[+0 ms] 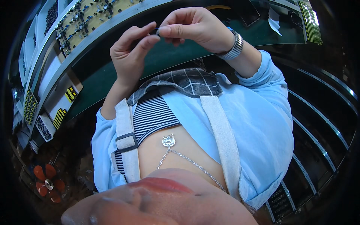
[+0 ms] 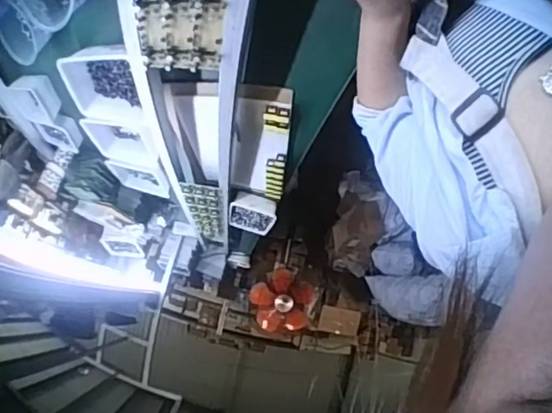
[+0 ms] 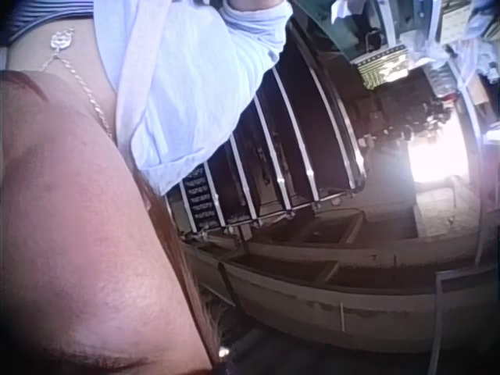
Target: The person assembles small electronic components by hand and inserts them into circuit boards, then places a tray of capacitors on the workbench and inserts the capacitors into the boards.
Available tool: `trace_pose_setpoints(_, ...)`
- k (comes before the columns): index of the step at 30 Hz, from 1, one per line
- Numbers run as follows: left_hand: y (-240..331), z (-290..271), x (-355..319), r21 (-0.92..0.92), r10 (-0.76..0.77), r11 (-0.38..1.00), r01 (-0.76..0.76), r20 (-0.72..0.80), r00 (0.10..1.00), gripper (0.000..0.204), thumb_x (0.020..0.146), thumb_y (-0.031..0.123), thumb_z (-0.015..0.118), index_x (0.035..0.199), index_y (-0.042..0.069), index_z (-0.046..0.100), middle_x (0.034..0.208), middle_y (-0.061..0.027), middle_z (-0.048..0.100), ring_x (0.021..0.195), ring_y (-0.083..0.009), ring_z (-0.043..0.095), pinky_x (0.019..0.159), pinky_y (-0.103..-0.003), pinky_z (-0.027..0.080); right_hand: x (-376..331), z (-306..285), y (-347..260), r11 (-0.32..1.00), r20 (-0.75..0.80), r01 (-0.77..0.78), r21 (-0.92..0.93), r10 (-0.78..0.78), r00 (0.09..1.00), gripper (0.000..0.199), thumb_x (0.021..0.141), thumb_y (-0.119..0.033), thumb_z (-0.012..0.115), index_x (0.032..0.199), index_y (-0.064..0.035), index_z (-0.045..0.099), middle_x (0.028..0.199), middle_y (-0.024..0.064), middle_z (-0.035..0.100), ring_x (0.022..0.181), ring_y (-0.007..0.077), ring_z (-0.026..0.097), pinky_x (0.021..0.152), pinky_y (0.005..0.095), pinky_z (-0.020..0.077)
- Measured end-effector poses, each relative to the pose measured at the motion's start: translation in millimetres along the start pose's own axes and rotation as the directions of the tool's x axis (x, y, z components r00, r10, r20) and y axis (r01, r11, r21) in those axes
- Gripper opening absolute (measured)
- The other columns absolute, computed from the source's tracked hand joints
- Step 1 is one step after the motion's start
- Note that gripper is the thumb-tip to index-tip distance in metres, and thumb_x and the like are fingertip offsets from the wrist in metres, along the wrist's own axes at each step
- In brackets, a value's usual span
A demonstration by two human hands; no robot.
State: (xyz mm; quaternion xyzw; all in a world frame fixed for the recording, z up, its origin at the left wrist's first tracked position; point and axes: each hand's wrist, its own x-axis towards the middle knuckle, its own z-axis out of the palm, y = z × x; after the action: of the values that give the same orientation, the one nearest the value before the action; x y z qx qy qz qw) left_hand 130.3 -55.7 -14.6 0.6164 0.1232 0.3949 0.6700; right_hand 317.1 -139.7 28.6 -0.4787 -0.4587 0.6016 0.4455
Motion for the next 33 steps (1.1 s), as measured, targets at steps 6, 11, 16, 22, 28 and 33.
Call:
trace_pose_setpoints(6, -0.2, 9.7, -1.0, -0.401, -0.320, 0.874, 0.276, -0.047, 0.946, 0.028, 0.086, 0.019, 0.065, 0.111, 0.005, 0.063, 0.071, -0.0011, 0.057, 0.062, -0.0052, 0.051, 0.053, -0.015, 0.038, 5.6, 15.6, 5.3, 0.829, -0.268, 0.334, -0.449, -0.482, 0.834, 0.022, 0.083, -0.016, 0.069, 0.100, -0.0030, 0.065, 0.089, 0.0074, 0.065, 0.074, 0.0147, 0.064, 0.066, 0.0248, 0.0540)
trace_pose_setpoints(11, -14.0, 0.7, 0.1, -0.756, -0.514, 0.351, 0.553, 0.338, 0.788, 0.033, 0.093, 0.023, 0.055, 0.119, 0.003, 0.056, 0.073, -0.0016, 0.055, 0.061, -0.0073, 0.051, 0.052, -0.017, 0.038, 8.3, -11.0, -4.6, 0.222, 0.212, 0.434, -0.873, -0.628, 0.749, 0.023, 0.079, -0.012, 0.071, 0.100, -0.0031, 0.066, 0.092, 0.0110, 0.066, 0.077, 0.0194, 0.066, 0.067, 0.0264, 0.0544)
trace_pose_setpoints(16, -0.7, 16.3, 8.4, -0.730, -0.697, 0.263, 0.631, 0.308, 0.647, 0.038, 0.097, 0.021, 0.046, 0.129, 0.001, 0.045, 0.099, -0.0089, 0.060, 0.083, -0.0134, 0.061, 0.060, -0.020, 0.049, 9.3, -61.5, -23.0, 0.085, 0.220, 0.333, -0.939, -0.595, 0.773, 0.022, 0.078, -0.008, 0.070, 0.099, -0.0032, 0.066, 0.090, 0.0098, 0.065, 0.076, 0.0199, 0.065, 0.067, 0.0260, 0.0529)
trace_pose_setpoints(22, 8.0, 28.2, 16.4, -0.682, -0.763, 0.277, 0.677, 0.272, 0.587, 0.040, 0.098, 0.016, 0.040, 0.135, 0.000, 0.036, 0.125, -0.0152, 0.052, 0.109, -0.0201, 0.057, 0.075, -0.024, 0.054, 11.0, -122.5, -50.3, 0.340, -0.308, -0.125, -0.932, -0.561, 0.769, 0.010, 0.081, -0.009, 0.063, 0.087, -0.0019, 0.067, 0.073, 0.0112, 0.061, 0.069, 0.0256, 0.060, 0.063, 0.0314, 0.0474)
trace_pose_setpoints(28, 7.0, 27.5, 14.0, -0.654, -0.768, 0.289, 0.699, 0.278, 0.577, 0.040, 0.098, 0.018, 0.041, 0.135, 0.001, 0.036, 0.127, -0.0164, 0.052, 0.108, -0.0201, 0.059, 0.073, -0.022, 0.055, 14.7, -148.8, -38.2, 0.203, -0.211, -0.119, -0.972, -0.529, 0.822, 0.011, 0.082, -0.010, 0.061, 0.086, -0.0020, 0.066, 0.077, 0.0129, 0.063, 0.073, 0.0277, 0.061, 0.066, 0.0331, 0.0482)
trace_pose_setpoints(33, -1.5, 22.2, 7.7, -0.648, -0.689, 0.299, 0.701, 0.362, 0.628, 0.042, 0.098, 0.021, 0.044, 0.134, 0.001, 0.038, 0.117, -0.0149, 0.058, 0.092, -0.0165, 0.064, 0.062, -0.019, 0.052, 23.2, -172.2, -26.5, 0.170, -0.114, -0.020, -0.985, -0.567, 0.816, 0.010, 0.081, -0.011, 0.061, 0.084, -0.0028, 0.066, 0.079, 0.0128, 0.064, 0.074, 0.0291, 0.061, 0.067, 0.0347, 0.0486)
